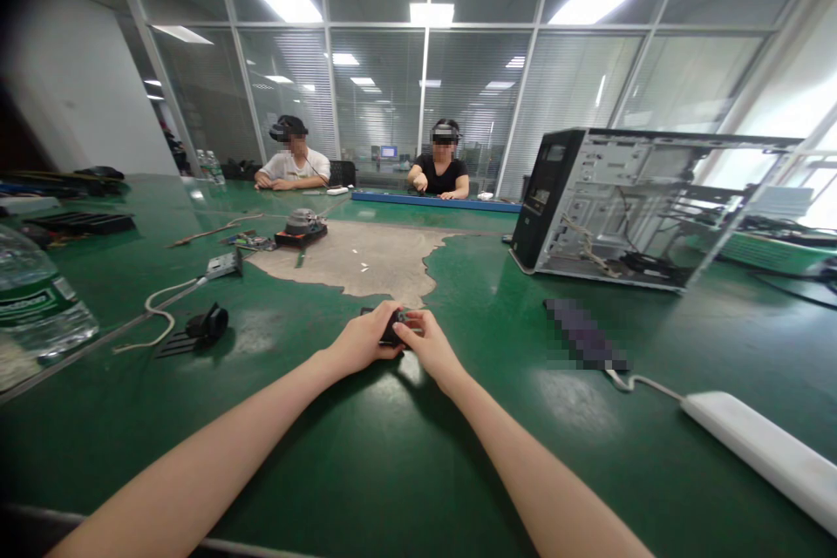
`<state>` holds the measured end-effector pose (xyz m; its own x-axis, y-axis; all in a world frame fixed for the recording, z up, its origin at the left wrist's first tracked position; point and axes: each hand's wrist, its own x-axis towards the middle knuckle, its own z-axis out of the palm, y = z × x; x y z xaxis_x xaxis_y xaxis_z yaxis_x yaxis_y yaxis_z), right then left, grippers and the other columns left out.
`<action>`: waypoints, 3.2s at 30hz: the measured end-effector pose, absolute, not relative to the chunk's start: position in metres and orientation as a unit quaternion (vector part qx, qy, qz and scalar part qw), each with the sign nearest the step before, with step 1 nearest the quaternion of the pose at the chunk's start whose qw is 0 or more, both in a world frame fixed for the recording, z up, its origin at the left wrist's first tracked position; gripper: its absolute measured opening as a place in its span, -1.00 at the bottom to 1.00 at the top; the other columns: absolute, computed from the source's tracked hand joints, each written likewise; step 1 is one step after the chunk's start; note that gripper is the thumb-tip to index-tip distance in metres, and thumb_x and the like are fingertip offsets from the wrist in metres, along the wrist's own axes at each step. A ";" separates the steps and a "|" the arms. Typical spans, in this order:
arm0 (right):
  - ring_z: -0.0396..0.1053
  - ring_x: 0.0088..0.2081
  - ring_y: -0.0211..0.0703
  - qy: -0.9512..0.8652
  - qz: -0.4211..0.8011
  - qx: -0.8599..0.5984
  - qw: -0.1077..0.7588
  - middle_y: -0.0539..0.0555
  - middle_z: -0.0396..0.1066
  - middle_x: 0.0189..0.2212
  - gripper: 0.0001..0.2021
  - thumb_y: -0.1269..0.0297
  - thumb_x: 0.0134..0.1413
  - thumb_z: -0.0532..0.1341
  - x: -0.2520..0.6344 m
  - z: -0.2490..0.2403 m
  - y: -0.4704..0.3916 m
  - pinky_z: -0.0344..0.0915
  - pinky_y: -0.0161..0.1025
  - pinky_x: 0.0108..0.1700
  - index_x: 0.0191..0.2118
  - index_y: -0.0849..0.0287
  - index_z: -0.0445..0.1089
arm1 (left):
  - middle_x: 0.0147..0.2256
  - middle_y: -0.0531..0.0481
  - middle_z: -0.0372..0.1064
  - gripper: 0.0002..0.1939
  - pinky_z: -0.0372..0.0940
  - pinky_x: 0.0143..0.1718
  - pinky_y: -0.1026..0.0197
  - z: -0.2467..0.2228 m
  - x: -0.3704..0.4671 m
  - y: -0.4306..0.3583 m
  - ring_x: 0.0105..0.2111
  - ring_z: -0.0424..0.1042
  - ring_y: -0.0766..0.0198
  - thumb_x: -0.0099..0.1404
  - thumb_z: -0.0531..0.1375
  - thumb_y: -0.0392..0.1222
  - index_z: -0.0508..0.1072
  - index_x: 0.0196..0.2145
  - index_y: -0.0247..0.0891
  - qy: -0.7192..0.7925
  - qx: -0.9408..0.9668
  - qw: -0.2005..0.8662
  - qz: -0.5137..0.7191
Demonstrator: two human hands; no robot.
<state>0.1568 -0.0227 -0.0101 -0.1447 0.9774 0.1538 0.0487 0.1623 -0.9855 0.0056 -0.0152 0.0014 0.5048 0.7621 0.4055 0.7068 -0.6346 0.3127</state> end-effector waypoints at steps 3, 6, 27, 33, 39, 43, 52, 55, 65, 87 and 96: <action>0.30 -0.34 -0.25 -0.597 0.498 -0.408 0.479 -0.01 0.30 -0.37 -0.71 0.17 -0.20 0.24 0.158 -0.008 -0.024 0.22 -0.22 -0.25 -0.32 0.13 0.20 | -0.12 -0.05 0.23 -0.40 0.24 -0.28 0.18 0.002 0.005 -0.016 -0.22 0.36 0.11 0.00 0.21 -0.17 0.03 -0.03 -0.18 0.428 0.865 0.054 0.258; 0.31 -0.38 -0.28 -0.599 0.515 -0.383 0.479 -0.05 0.29 -0.40 -0.71 0.18 -0.21 0.25 0.158 -0.005 -0.027 0.23 -0.24 -0.28 -0.33 0.11 0.17 | -0.11 -0.05 0.22 -0.38 0.24 -0.27 0.19 0.003 0.006 -0.017 -0.21 0.36 0.11 -0.02 0.22 -0.21 0.03 -0.04 -0.17 0.430 0.864 0.057 0.256; 0.31 -0.37 -0.28 -0.589 0.517 -0.396 0.478 -0.03 0.30 -0.39 -0.71 0.14 -0.15 0.21 0.158 -0.006 -0.026 0.24 -0.24 -0.27 -0.29 0.11 0.17 | -0.12 -0.04 0.23 -0.40 0.24 -0.27 0.19 0.003 0.006 -0.016 -0.22 0.36 0.13 -0.01 0.21 -0.20 0.03 -0.03 -0.16 0.431 0.862 0.062 0.259; 0.30 -0.35 -0.25 -0.598 0.492 -0.411 0.481 0.00 0.32 -0.35 -0.70 0.13 -0.14 0.19 0.158 -0.014 -0.021 0.23 -0.22 -0.26 -0.26 0.13 0.20 | -0.12 -0.05 0.23 -0.40 0.24 -0.28 0.18 0.004 0.007 -0.017 -0.23 0.36 0.12 0.00 0.21 -0.16 0.04 -0.03 -0.18 0.438 0.860 0.059 0.256; 0.30 -0.34 -0.25 -0.610 0.499 -0.405 0.464 -0.01 0.32 -0.39 -0.72 0.17 -0.16 0.22 0.159 -0.007 -0.025 0.22 -0.21 -0.24 -0.29 0.13 0.21 | -0.12 -0.04 0.23 -0.39 0.24 -0.25 0.18 0.005 0.007 -0.017 -0.21 0.36 0.13 -0.01 0.21 -0.19 0.03 -0.03 -0.16 0.444 0.858 0.070 0.250; 0.31 -0.37 -0.27 -0.599 0.523 -0.382 0.470 -0.04 0.31 -0.40 -0.73 0.18 -0.16 0.22 0.158 -0.002 -0.028 0.23 -0.24 -0.26 -0.30 0.11 0.18 | -0.11 -0.05 0.22 -0.39 0.24 -0.27 0.18 0.004 0.007 -0.017 -0.22 0.36 0.12 0.00 0.21 -0.19 0.03 -0.03 -0.17 0.440 0.860 0.063 0.251; 0.29 -0.25 -0.21 -0.607 0.480 -0.418 0.477 0.04 0.32 -0.28 -0.71 0.13 -0.12 0.18 0.158 -0.012 -0.022 0.21 -0.21 -0.19 -0.25 0.14 0.24 | -0.10 -0.06 0.21 -0.37 0.24 -0.24 0.17 0.004 0.006 -0.017 -0.19 0.35 0.10 -0.02 0.22 -0.19 0.02 -0.03 -0.18 0.438 0.862 0.061 0.249; 0.30 -0.26 -0.22 -0.603 0.491 -0.412 0.476 0.03 0.31 -0.28 -0.70 0.17 -0.19 0.23 0.159 -0.008 -0.023 0.21 -0.22 -0.19 -0.27 0.14 0.25 | -0.10 -0.05 0.22 -0.38 0.24 -0.25 0.18 0.006 0.006 -0.017 -0.20 0.35 0.11 -0.02 0.22 -0.19 0.03 -0.03 -0.18 0.441 0.860 0.066 0.246; 0.30 -0.37 -0.26 -0.603 0.504 -0.393 0.478 -0.01 0.32 -0.38 -0.73 0.13 -0.12 0.18 0.156 -0.004 -0.028 0.25 -0.25 -0.29 -0.28 0.10 0.19 | -0.10 -0.05 0.22 -0.40 0.23 -0.25 0.18 0.007 0.007 -0.019 -0.19 0.35 0.12 -0.01 0.21 -0.20 0.03 -0.04 -0.16 0.441 0.859 0.074 0.250; 0.30 -0.25 -0.21 -0.588 0.500 -0.413 0.484 0.03 0.32 -0.28 -0.72 0.19 -0.20 0.24 0.155 -0.004 -0.027 0.21 -0.18 -0.16 -0.30 0.13 0.24 | -0.09 -0.05 0.22 -0.38 0.24 -0.25 0.18 0.007 0.006 -0.018 -0.20 0.35 0.10 -0.02 0.22 -0.20 0.02 -0.03 -0.17 0.446 0.859 0.065 0.243; 0.31 -0.35 -0.26 -0.594 0.510 -0.390 0.484 -0.01 0.34 -0.36 -0.76 0.16 -0.13 0.20 0.156 -0.002 -0.030 0.23 -0.23 -0.25 -0.31 0.09 0.20 | -0.11 -0.05 0.23 -0.38 0.24 -0.28 0.18 0.005 0.005 -0.017 -0.21 0.36 0.09 -0.03 0.23 -0.21 0.03 -0.05 -0.18 0.432 0.863 0.058 0.254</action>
<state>0.1556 -0.0297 -0.0025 -0.2272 0.9575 0.1775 -0.0301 0.1753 -0.9841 0.0047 -0.0175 0.0046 0.4978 0.7755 0.3884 0.7169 -0.6199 0.3190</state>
